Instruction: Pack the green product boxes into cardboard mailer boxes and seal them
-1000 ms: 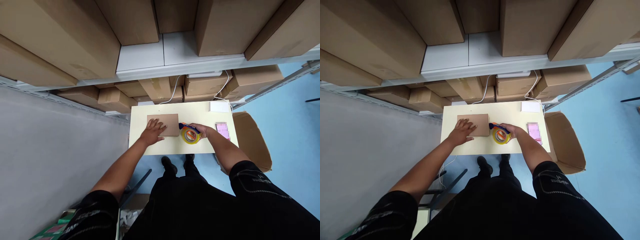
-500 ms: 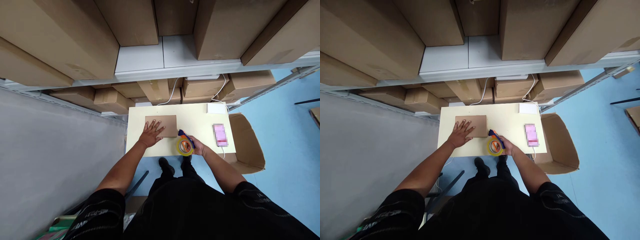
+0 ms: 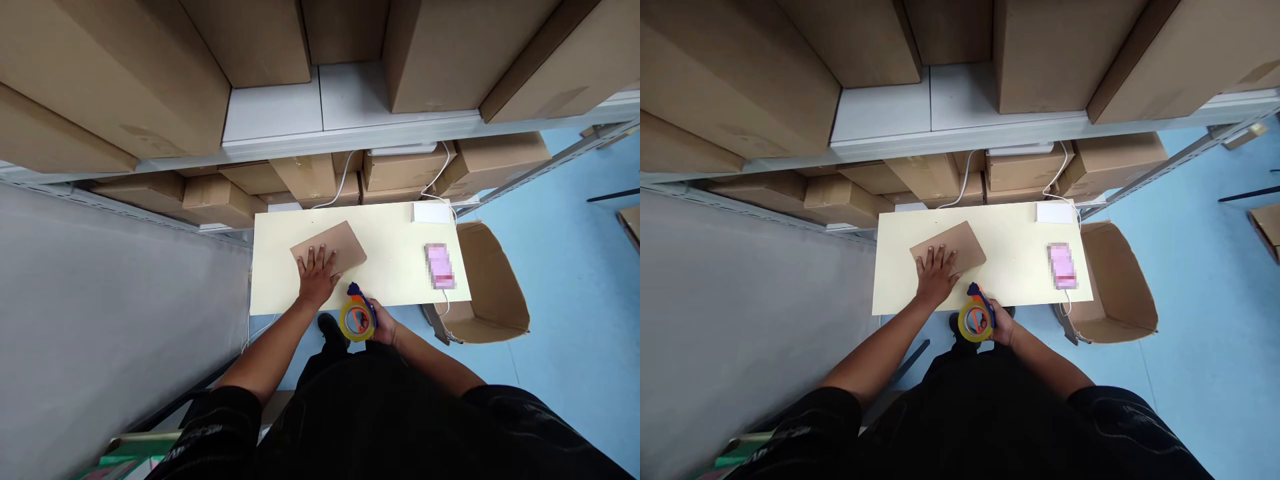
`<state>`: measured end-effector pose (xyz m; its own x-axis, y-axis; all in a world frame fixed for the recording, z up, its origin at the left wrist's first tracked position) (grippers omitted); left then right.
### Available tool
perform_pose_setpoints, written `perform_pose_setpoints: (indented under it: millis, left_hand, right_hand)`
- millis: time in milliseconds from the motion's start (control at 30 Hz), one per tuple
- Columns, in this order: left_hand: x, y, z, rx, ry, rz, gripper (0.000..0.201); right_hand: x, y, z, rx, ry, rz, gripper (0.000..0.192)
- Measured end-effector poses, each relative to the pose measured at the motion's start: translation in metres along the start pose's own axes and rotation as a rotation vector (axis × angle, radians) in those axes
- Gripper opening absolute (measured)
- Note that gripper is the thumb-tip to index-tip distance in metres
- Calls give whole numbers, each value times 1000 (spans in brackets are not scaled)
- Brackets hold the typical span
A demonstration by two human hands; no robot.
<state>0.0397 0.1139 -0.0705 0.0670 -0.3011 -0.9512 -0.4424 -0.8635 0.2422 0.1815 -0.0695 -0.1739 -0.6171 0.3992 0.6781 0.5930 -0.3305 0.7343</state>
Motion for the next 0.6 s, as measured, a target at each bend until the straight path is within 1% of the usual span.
perform_pose_setpoints:
  millis: [67, 133, 200, 267, 367, 433, 500, 600]
  left_hand:
    - [2, 2, -7, -32, 31, 2, 71]
    - [2, 4, -11, -68, 60, 20, 70]
    - [0, 7, -10, -92, 80, 54, 70]
    - [-3, 9, -7, -78, 81, 110, 74]
    - [-10, 13, 4, 22, 38, 231, 91]
    - [-15, 14, 15, 110, -6, 300, 95]
    - [-23, 11, 26, 173, -52, 305, 90]
    - [-33, 0, 37, 239, -93, 245, 79]
  right_hand:
    - [18, -12, 14, -23, -77, 79, 59]
    - [30, -20, 23, -15, -89, 102, 63]
    - [35, -24, 30, 1, -69, 104, 66]
    - [35, -25, 38, 9, -46, 100, 67]
    - [32, -23, 60, 11, -3, 74, 66]
    - [30, -21, 82, 17, 61, 29, 66]
    - [30, -21, 110, 9, 151, -10, 63]
    - [34, -20, 148, 34, 307, -37, 59]
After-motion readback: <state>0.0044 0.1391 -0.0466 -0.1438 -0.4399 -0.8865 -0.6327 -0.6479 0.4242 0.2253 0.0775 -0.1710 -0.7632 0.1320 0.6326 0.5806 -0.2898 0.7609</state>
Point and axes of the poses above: each hand's wrist, its own y-axis away from the middle knuckle, its own x-axis out of the palm, z = x × y, the point moved 5 cm from there along -y, towards the middle knuckle, and after that the axes turned 4 degrees about z, right-handed, at the moved point
